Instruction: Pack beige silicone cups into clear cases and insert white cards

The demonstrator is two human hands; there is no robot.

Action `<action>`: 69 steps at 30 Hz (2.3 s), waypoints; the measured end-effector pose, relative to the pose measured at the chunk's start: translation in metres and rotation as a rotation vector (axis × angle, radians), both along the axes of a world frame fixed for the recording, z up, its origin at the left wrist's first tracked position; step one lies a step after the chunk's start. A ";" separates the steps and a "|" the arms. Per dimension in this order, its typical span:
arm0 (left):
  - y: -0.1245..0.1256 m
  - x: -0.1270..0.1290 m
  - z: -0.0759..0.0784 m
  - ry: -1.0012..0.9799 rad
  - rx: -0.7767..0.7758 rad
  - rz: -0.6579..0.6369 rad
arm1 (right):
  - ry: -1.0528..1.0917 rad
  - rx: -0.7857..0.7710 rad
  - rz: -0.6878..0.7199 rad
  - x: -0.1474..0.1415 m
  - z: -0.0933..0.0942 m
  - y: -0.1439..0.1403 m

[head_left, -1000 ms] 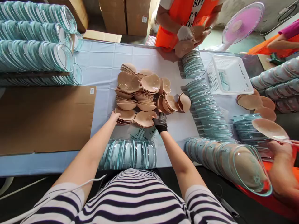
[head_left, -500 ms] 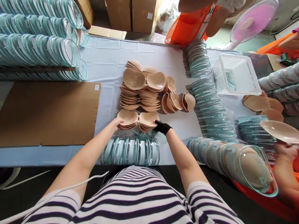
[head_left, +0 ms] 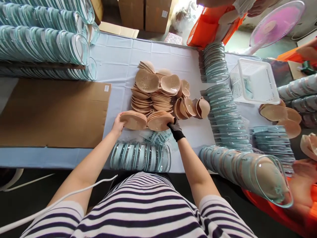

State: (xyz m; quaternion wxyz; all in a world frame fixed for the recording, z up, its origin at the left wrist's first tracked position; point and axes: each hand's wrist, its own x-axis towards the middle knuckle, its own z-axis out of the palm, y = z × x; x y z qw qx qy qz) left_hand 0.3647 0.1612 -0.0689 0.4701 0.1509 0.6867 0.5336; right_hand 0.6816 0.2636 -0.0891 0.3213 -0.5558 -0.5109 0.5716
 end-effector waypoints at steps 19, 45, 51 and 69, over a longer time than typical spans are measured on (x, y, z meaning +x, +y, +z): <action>0.008 0.050 0.004 1.439 0.230 -1.116 | -1.003 0.738 0.468 -0.023 0.013 -0.027; -0.038 0.040 0.184 0.878 0.312 -1.397 | -0.304 0.550 0.993 -0.048 0.178 -0.082; -0.071 0.042 0.181 0.414 0.140 -1.368 | -0.249 0.283 1.055 -0.073 0.170 -0.121; -0.122 0.056 0.151 -0.114 0.066 -1.240 | -0.529 0.361 0.599 -0.077 0.171 -0.184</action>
